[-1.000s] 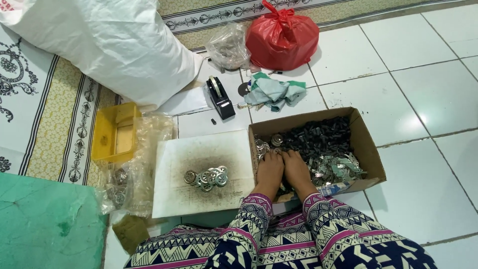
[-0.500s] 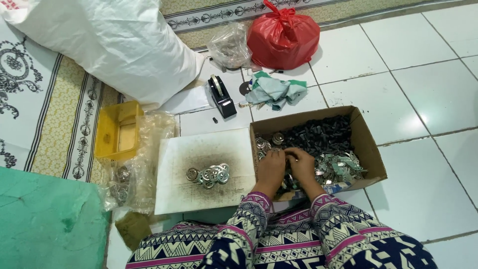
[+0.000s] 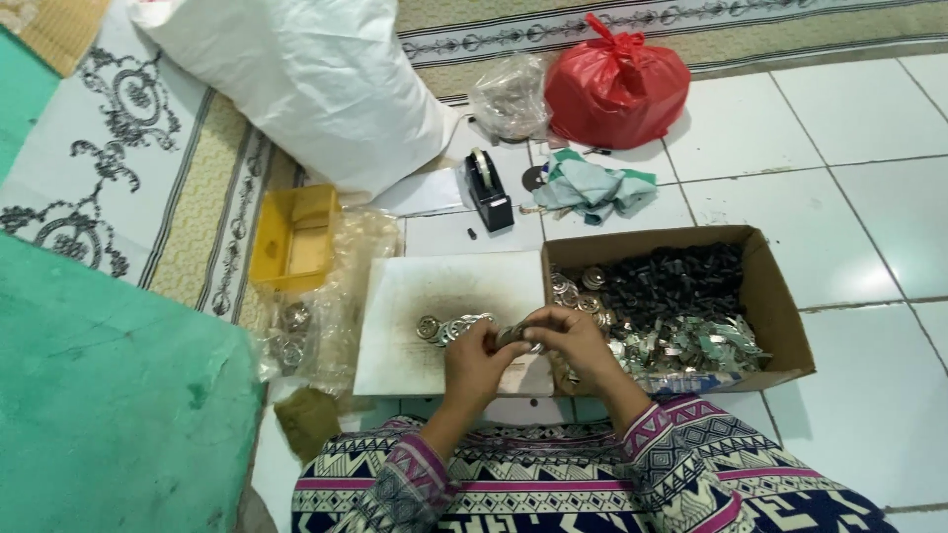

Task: The person sits on the floor and sorts small metal parts from a cardboard box onto a white board. They then place the sorted parts into a clear plastic bag and seal it.

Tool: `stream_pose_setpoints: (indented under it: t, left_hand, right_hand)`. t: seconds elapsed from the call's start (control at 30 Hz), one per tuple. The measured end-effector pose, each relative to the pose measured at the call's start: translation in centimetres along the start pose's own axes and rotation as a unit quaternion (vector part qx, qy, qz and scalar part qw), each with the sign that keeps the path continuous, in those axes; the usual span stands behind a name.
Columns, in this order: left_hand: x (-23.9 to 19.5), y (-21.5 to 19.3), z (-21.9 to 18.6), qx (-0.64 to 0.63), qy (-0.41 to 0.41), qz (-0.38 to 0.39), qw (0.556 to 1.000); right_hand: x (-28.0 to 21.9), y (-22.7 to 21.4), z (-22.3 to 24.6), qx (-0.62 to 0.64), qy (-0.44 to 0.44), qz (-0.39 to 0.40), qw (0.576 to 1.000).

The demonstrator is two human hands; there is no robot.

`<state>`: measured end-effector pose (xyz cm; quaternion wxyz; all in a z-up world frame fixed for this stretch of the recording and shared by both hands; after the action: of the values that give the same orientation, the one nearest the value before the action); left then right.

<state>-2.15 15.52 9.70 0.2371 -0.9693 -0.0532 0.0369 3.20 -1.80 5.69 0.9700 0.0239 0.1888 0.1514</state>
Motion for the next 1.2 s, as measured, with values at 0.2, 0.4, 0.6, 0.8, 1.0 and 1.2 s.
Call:
stream_pose_setpoints:
  t: [0.2, 0.4, 0.6, 0.8, 1.0, 1.2]
  left_hand:
    - [-2.8, -3.9, 4.5, -0.103, -0.037, -0.040, 0.993]
    - [-0.6, -5.4, 5.8, -0.077, -0.037, -0.106, 0.991]
    - [0.2, -6.0, 7.3, -0.055, -0.061, -0.128, 0.988]
    - [0.8, -7.1, 7.4, -0.022, -0.052, -0.156, 0.986]
    - [-0.4, -10.1, 3.5, 0.151, -0.049, -0.197, 0.967]
    - [-0.2, -8.4, 4.1, 0.172, 0.116, -0.255, 0.944]
  right_hand:
    - [0.8, 5.4, -1.5, 0.019, 0.002, 0.031, 0.999]
    - [0.9, 6.9, -1.5, 0.022, 0.027, -0.027, 0.999]
    - [2.5, 7.6, -1.1, -0.076, 0.016, -0.052, 0.996]
    - [4.6, 8.4, -0.9, -0.190, -0.079, -0.075, 0.976]
    - [4.0, 7.6, 0.4, -0.257, -0.146, -0.110, 0.949]
    - [2.6, 2.8, 0.3, -0.246, -0.181, -0.164, 0.938]
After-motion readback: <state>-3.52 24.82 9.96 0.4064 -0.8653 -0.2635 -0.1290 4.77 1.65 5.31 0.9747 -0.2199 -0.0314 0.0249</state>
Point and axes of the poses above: each hand's wrist, its own x-axis towards the middle knuckle, its own y-axis out of the palm, z = x × y, the point moved 7 cm from there along x, towards the middle knuckle, and after that the axes turned 8 degrees about y, right-handed, at the moved point
